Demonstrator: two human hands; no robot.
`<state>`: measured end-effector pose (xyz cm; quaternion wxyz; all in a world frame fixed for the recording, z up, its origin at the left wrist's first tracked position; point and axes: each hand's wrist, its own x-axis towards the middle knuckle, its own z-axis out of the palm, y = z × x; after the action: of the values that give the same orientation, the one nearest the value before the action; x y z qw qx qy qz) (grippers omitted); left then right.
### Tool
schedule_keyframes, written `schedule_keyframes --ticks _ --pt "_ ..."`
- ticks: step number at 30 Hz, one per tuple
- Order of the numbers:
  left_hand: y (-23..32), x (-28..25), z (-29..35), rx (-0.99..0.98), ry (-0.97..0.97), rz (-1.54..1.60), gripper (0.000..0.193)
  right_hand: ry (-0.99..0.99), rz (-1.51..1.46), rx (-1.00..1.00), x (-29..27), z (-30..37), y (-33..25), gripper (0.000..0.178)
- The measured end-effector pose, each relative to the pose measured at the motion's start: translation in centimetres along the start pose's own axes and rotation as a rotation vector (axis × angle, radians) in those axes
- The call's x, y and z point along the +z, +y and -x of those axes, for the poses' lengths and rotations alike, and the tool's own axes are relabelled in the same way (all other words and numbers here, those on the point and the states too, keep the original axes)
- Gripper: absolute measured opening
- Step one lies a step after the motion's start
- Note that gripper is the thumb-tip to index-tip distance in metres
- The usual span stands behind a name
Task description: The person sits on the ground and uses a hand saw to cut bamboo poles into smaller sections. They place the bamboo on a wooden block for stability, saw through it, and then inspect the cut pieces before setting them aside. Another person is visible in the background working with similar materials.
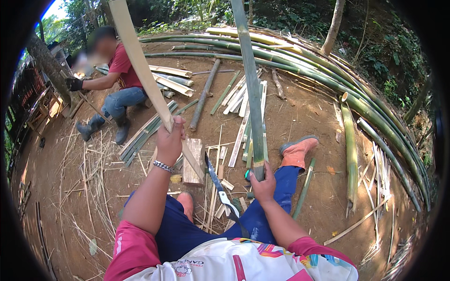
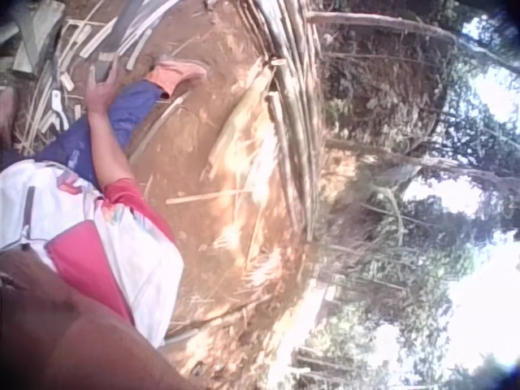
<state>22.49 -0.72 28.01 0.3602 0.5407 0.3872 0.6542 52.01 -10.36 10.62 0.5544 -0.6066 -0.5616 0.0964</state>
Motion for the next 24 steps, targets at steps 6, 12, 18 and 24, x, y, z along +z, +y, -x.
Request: schedule_keyframes --ticks 6,12,18,24 --pt "-3.0 -2.0 -0.2 -0.065 0.021 -0.072 0.048 -0.173 -0.292 0.133 1.7 -0.5 -4.7 0.059" --pt "-1.9 -2.3 -0.9 -0.132 -0.052 0.16 0.044 -0.418 -0.531 0.252 2.7 -2.3 -7.5 0.057" --pt "-3.0 -2.7 -2.2 -0.19 -0.034 0.171 0.048 -0.579 -0.743 0.373 3.9 -2.2 -8.1 0.026" --pt "-3.2 -1.4 -2.1 -0.219 -0.09 0.189 0.052 -0.611 -0.948 0.484 4.5 -1.4 -7.8 0.025"
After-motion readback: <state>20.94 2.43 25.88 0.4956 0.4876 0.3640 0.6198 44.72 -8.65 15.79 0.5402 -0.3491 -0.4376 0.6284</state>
